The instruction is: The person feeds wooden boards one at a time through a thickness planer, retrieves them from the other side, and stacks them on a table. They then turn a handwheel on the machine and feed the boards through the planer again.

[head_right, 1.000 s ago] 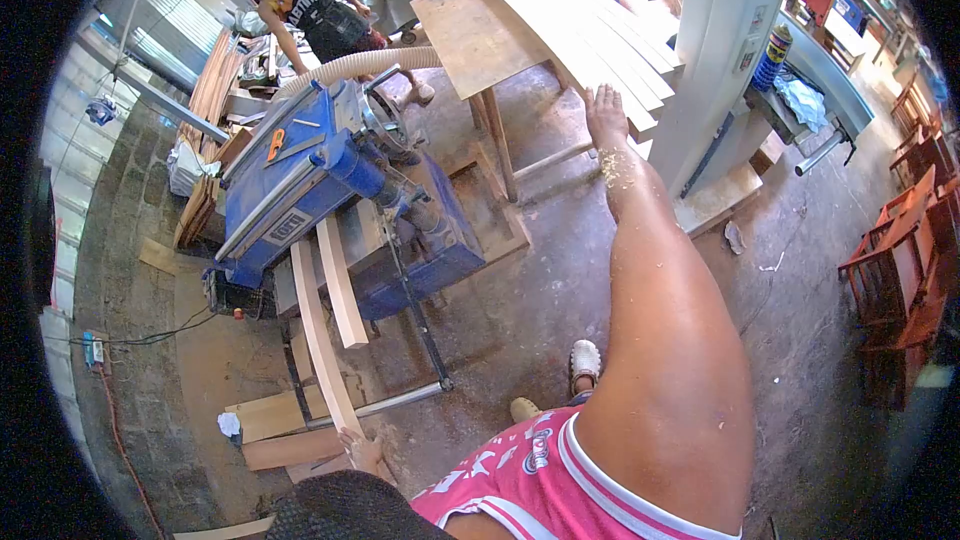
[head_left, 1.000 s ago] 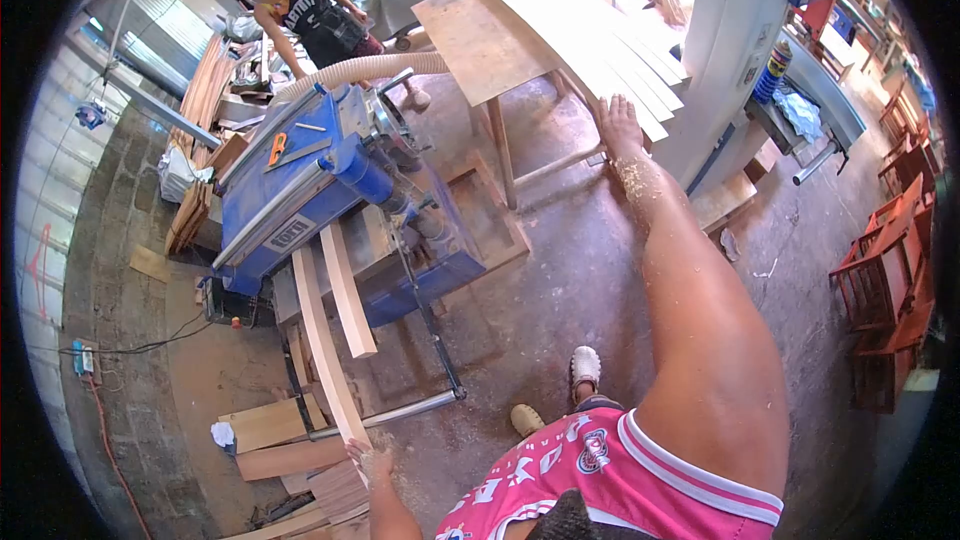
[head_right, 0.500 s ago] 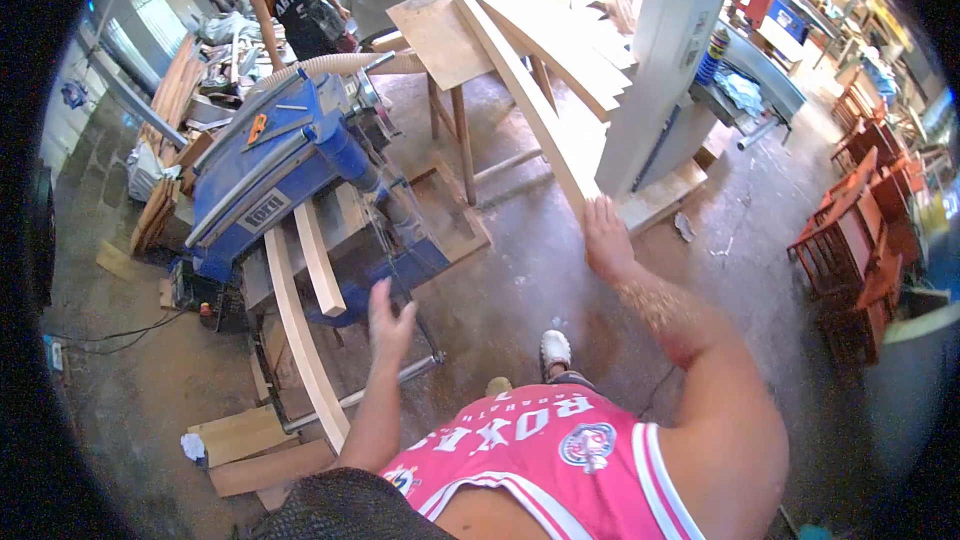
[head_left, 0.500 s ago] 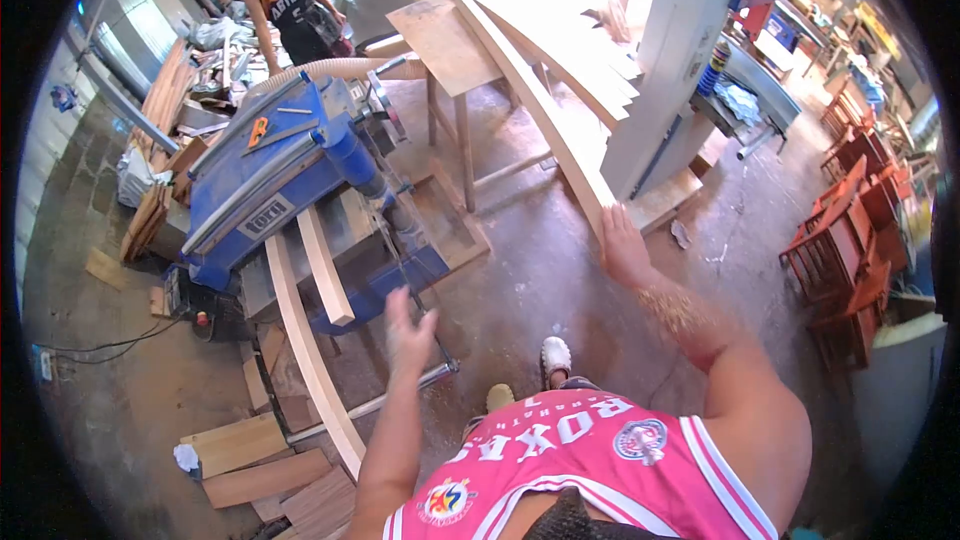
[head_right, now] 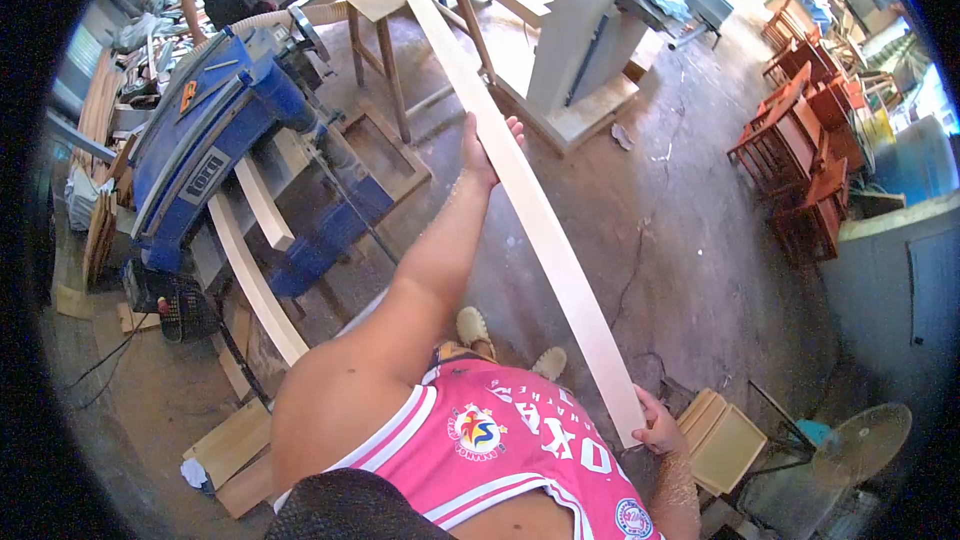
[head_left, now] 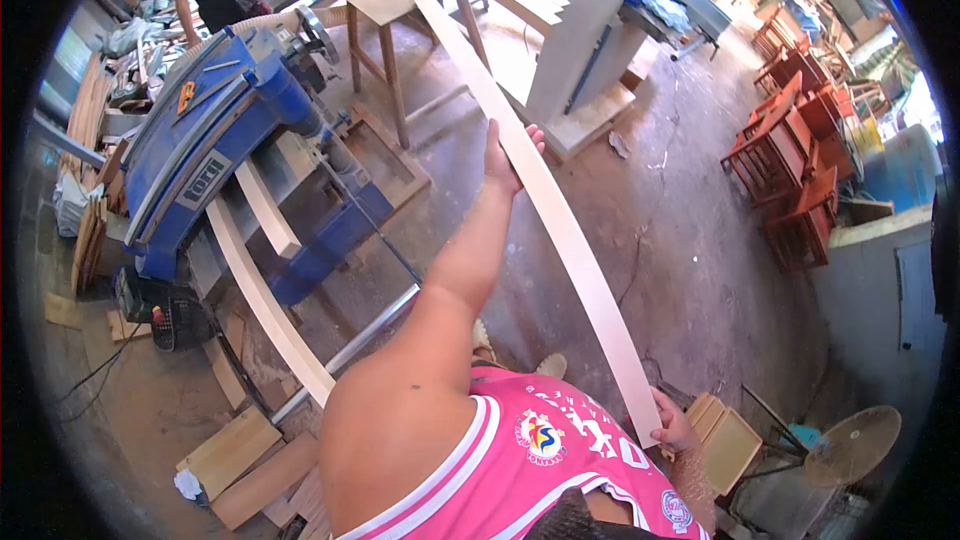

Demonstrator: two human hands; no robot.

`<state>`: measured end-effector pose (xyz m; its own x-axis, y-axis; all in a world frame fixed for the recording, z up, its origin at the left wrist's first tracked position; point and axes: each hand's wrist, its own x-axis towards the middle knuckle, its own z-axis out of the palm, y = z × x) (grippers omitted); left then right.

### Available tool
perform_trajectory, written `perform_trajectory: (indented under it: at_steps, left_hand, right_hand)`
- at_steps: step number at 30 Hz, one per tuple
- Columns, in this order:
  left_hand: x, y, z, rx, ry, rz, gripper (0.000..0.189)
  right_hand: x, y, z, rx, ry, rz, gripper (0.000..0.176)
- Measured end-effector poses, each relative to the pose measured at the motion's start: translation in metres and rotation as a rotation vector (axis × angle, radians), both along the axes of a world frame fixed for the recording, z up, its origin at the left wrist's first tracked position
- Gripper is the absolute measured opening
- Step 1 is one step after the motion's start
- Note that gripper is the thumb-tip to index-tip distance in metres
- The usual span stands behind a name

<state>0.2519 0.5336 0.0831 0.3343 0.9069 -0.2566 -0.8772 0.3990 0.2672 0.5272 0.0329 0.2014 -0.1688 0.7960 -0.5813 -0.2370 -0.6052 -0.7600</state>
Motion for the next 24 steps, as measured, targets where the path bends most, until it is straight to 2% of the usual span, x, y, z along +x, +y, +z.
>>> perform_trajectory:
  at_steps: [1,3,5,6,7,8,9,11,13,15,19,21,23,24]
  left_hand:
    - [0.008,-0.017,-0.003,-0.010,-0.003,-0.006,0.082]
    - [0.018,-0.060,0.001,-0.020,0.197,0.020,0.078]
    - [0.026,-0.109,0.001,-0.056,0.199,0.019,0.075]
    - [0.028,-0.135,0.007,-0.028,0.225,-0.019,0.075]
    - [0.031,-0.159,0.009,-0.001,0.250,-0.053,0.075]
    - [0.031,-0.181,0.001,0.002,0.156,-0.096,0.065]
    - [0.030,-0.204,0.006,-0.001,0.165,-0.081,0.065]
    - [0.027,-0.254,0.017,0.135,0.377,-0.178,0.053]
    - [0.026,-0.298,0.013,0.124,0.386,-0.182,0.047]
    - [0.026,-0.348,0.017,0.047,0.589,-0.177,0.046]
    - [0.018,-0.428,0.016,-0.003,0.644,-0.178,0.045]
    - [0.015,-0.455,0.011,0.000,0.714,-0.136,0.050]
    - [0.014,-0.472,0.019,-0.173,0.449,0.050,0.056]
    - [0.018,-0.474,0.010,-0.197,0.499,0.174,0.078]
  right_hand:
    - [0.007,-0.023,-0.007,-0.018,-0.056,-0.042,0.098]
    - [0.019,-0.059,-0.020,-0.033,-0.105,-0.086,0.092]
    - [0.034,-0.096,-0.030,-0.147,-0.162,-0.080,0.066]
    - [0.046,-0.119,-0.041,-0.150,-0.160,-0.077,0.066]
    - [0.060,-0.145,-0.054,-0.182,-0.234,-0.078,0.055]
    - [0.073,-0.168,-0.067,-0.214,-0.305,-0.074,0.043]
    - [0.085,-0.187,-0.081,-0.213,-0.298,-0.058,0.043]
    - [0.108,-0.226,-0.110,-0.214,-0.375,-0.079,0.029]
    - [0.135,-0.264,-0.136,-0.223,-0.424,0.010,0.027]
    - [0.159,-0.292,-0.156,-0.231,-0.475,0.111,0.027]
    - [0.193,-0.338,-0.181,-0.267,-0.483,0.291,0.029]
    - [0.196,-0.344,-0.175,-0.242,-0.511,0.375,0.031]
    - [0.185,-0.351,-0.153,-0.094,-0.740,0.286,0.034]
    - [0.188,-0.359,-0.162,-0.012,-0.935,0.283,0.044]
